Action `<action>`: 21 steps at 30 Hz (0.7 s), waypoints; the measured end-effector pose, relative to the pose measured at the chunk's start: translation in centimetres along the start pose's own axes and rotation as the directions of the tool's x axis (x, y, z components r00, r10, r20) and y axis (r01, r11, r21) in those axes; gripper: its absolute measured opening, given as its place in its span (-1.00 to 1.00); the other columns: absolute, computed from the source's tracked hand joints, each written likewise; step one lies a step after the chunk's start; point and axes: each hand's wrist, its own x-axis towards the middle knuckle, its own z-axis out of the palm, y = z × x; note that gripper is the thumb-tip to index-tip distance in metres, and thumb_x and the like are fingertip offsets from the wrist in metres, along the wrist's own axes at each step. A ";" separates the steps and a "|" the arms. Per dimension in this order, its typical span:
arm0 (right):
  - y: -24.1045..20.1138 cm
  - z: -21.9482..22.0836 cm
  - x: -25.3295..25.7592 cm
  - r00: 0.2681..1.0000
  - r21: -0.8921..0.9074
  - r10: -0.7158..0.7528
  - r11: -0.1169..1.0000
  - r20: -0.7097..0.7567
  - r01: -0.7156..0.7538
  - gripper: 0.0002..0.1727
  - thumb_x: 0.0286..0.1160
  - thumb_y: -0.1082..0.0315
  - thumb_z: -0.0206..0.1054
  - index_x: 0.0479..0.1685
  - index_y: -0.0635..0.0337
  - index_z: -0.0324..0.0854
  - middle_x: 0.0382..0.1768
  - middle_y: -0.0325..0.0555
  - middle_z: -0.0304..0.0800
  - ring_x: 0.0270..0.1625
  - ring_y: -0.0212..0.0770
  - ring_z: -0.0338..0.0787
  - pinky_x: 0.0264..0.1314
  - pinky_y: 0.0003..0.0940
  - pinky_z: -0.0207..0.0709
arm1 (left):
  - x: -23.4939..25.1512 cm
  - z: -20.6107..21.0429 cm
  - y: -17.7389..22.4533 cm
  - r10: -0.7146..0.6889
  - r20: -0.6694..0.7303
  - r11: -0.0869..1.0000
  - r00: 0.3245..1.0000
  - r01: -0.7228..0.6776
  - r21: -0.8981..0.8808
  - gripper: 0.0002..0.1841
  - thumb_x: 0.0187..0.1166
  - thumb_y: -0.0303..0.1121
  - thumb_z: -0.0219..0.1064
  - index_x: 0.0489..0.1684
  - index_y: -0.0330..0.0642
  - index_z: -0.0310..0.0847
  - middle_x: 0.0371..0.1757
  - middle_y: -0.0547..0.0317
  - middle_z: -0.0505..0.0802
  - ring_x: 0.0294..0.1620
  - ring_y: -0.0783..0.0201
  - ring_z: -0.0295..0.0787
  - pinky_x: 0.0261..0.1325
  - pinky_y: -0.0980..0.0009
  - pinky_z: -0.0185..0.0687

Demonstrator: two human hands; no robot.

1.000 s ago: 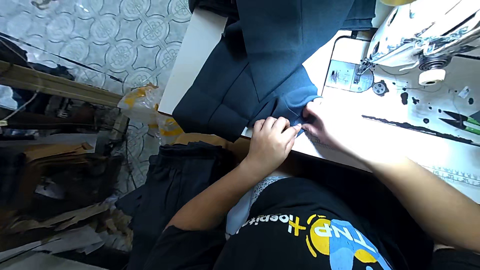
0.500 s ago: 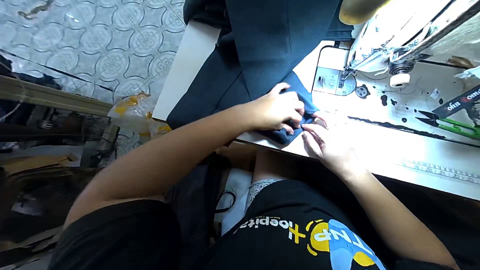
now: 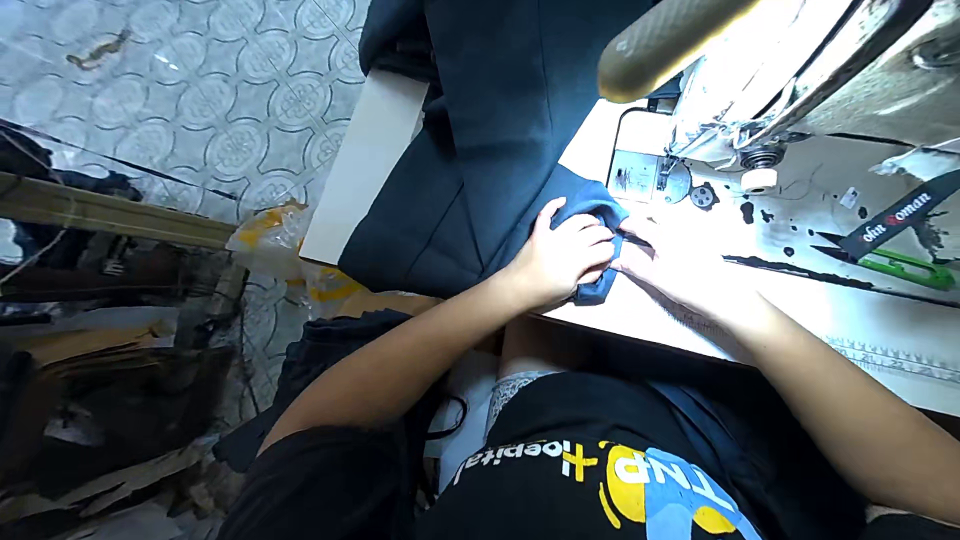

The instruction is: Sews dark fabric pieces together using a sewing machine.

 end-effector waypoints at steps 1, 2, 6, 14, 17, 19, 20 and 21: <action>0.3 0.0 -0.1 0.999 -0.003 0.026 1.000 -0.046 -0.027 -0.62 0.46 0.11 0.40 0.12 0.14 0.82 0.13 0.17 0.80 0.23 0.23 0.75 0.27 0.35 0.44 | 0.9 0.1 -0.3 -0.040 0.022 0.999 0.999 0.040 -0.012 -0.74 0.61 -0.24 0.28 -0.01 -0.09 0.86 0.25 0.10 0.87 0.45 -0.04 0.69 0.57 -0.43 0.11; 0.7 -0.2 0.0 0.995 -0.016 0.038 0.999 -0.093 -0.040 -0.71 0.49 0.16 0.40 0.04 0.10 0.85 0.16 0.14 0.80 0.28 0.21 0.74 0.33 0.30 0.43 | 1.9 0.3 -0.6 -0.069 0.026 0.998 0.997 0.069 -0.013 -0.72 0.63 -0.19 0.27 0.01 -0.09 0.85 0.26 0.10 0.86 0.46 -0.04 0.68 0.57 -0.42 0.11; 2.2 -1.5 0.6 0.981 -0.026 0.126 0.991 -0.147 -0.131 -0.84 0.48 0.31 0.46 -0.12 0.10 0.92 -0.02 0.14 0.84 0.16 0.22 0.76 0.26 0.31 0.43 | 5.9 1.0 -1.0 -0.162 0.051 0.985 0.986 0.164 -0.057 -0.68 0.65 -0.12 0.32 0.05 -0.15 0.80 0.32 0.00 0.80 0.52 -0.08 0.61 0.57 -0.40 0.12; 6.2 -1.9 2.1 0.957 -0.011 0.206 0.977 -0.204 -0.212 -0.82 0.49 0.27 0.42 -0.18 0.14 0.89 -0.14 0.04 0.91 0.07 0.09 0.81 0.32 0.24 0.35 | 10.4 1.2 -1.0 -0.380 0.102 0.909 0.919 0.392 -0.144 -0.25 0.56 -0.03 0.44 0.70 -0.22 0.35 0.43 -0.17 0.71 0.57 -0.12 0.53 0.67 -0.29 0.04; 6.6 -1.8 2.1 0.941 -0.004 0.220 0.973 -0.256 -0.229 -0.83 0.44 0.27 0.46 -0.20 0.15 0.90 -0.12 0.06 0.92 0.08 0.10 0.80 0.32 0.22 0.35 | 11.3 1.3 -2.0 -0.345 0.140 0.915 0.928 0.365 -0.170 -0.20 0.54 0.01 0.44 0.70 -0.30 0.33 0.47 -0.24 0.68 0.60 -0.14 0.51 0.69 -0.27 0.02; 7.5 -1.1 2.1 0.939 -0.009 0.212 0.975 -0.271 -0.223 -0.81 0.45 0.22 0.45 -0.21 0.11 0.89 -0.12 0.01 0.92 0.09 0.06 0.79 0.36 0.16 0.32 | 11.7 1.0 -2.5 -0.310 0.157 0.922 0.938 0.337 -0.194 -0.24 0.51 -0.02 0.49 0.61 -0.35 0.41 0.45 -0.25 0.70 0.59 -0.12 0.53 0.70 -0.24 0.01; 7.6 -0.9 2.2 0.940 -0.018 0.222 0.972 -0.261 -0.234 -0.81 0.44 0.21 0.46 -0.21 0.10 0.89 -0.12 0.00 0.92 0.09 0.05 0.78 0.37 0.14 0.32 | 11.8 0.9 -2.7 -0.292 0.156 0.923 0.944 0.320 -0.211 -0.26 0.49 -0.03 0.51 0.56 -0.36 0.45 0.41 -0.23 0.72 0.56 -0.10 0.55 0.70 -0.21 0.03; 7.7 -0.8 2.2 0.938 -0.028 0.243 0.966 -0.247 -0.257 -0.82 0.43 0.22 0.47 -0.21 0.10 0.90 -0.13 -0.01 0.92 0.09 0.05 0.78 0.38 0.12 0.34 | 11.8 0.9 -2.8 -0.278 0.152 0.923 0.949 0.307 -0.230 -0.27 0.47 -0.04 0.52 0.53 -0.37 0.48 0.40 -0.22 0.74 0.55 -0.08 0.57 0.71 -0.20 0.02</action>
